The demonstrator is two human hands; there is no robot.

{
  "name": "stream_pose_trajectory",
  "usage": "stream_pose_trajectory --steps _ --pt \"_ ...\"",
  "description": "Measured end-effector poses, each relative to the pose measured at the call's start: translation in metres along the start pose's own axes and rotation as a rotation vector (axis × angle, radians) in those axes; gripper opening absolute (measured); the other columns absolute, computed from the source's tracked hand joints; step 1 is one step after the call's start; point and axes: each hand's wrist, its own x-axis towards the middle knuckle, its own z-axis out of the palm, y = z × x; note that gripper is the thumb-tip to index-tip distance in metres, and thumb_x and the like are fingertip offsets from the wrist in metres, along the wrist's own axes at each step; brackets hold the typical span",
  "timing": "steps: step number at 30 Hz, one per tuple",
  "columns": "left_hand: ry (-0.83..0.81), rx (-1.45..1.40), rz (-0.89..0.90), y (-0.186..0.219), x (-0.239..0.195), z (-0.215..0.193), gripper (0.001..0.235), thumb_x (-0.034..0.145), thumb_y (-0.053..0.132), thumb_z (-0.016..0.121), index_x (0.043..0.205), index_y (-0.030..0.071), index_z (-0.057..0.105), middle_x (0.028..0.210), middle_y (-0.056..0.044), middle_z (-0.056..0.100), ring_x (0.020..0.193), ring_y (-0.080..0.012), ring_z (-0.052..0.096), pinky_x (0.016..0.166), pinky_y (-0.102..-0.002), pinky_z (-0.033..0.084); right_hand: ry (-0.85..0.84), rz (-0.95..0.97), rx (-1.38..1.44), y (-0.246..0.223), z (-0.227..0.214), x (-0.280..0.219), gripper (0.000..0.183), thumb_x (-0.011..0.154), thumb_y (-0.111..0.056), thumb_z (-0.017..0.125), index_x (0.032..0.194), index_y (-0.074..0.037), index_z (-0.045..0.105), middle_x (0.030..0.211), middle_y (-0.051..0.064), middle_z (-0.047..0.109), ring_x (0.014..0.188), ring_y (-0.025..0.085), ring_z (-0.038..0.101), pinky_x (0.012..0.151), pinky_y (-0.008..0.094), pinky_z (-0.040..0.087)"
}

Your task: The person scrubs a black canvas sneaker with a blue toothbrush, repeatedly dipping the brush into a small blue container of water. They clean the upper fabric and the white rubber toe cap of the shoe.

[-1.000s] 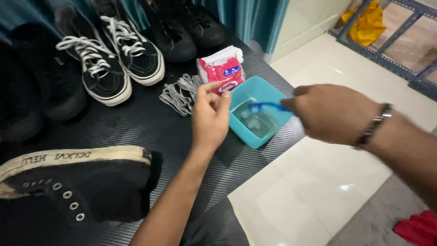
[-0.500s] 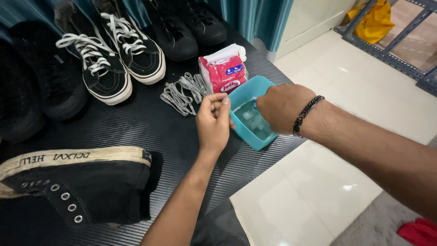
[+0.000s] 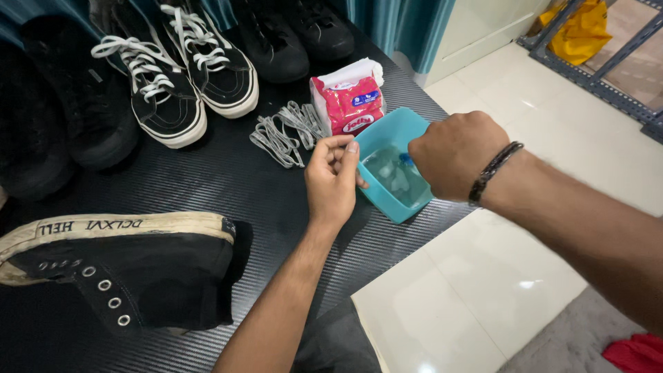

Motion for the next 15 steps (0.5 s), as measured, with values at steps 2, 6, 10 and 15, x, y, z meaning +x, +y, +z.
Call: stream_pose_trajectory --steps 2,6,10,15 --pt "0.001 -0.001 -0.005 -0.002 0.000 0.000 0.024 0.099 0.015 0.063 0.110 -0.006 0.063 0.059 -0.011 0.060 0.045 -0.0204 0.067 0.043 -0.029 0.055 -0.027 -0.027 0.034 0.001 -0.009 -0.008 0.016 0.078 -0.013 0.064 0.085 -0.014 0.079 0.085 0.009 0.078 0.085 0.029 0.077 0.072 0.042 0.060" --pt "0.004 -0.009 -0.012 -0.007 0.000 0.000 0.024 0.099 0.016 0.064 0.110 -0.006 0.064 0.057 -0.010 0.060 0.044 -0.0197 0.066 0.043 -0.028 0.054 -0.144 0.041 0.244 -0.011 -0.033 -0.014 0.040 0.084 -0.038 0.065 0.108 -0.008 0.074 0.101 0.012 0.079 0.103 0.033 0.076 0.088 0.048 0.060" --pt "0.009 -0.010 -0.042 -0.007 0.000 0.001 0.025 0.100 0.018 0.063 0.110 -0.005 0.064 0.055 -0.011 0.060 0.044 -0.0210 0.066 0.043 -0.028 0.055 0.043 -0.058 0.223 -0.008 -0.009 0.004 0.019 0.083 -0.023 0.065 0.095 -0.018 0.079 0.089 0.009 0.078 0.089 0.035 0.077 0.074 0.048 0.062" --pt "0.027 -0.050 -0.023 -0.012 0.001 0.001 0.024 0.099 0.016 0.063 0.112 -0.005 0.063 0.058 -0.012 0.060 0.044 -0.0212 0.066 0.042 -0.029 0.056 0.048 0.052 0.032 0.010 0.016 0.008 0.017 0.080 -0.018 0.063 0.084 -0.016 0.079 0.080 0.010 0.077 0.080 0.031 0.078 0.068 0.044 0.061"
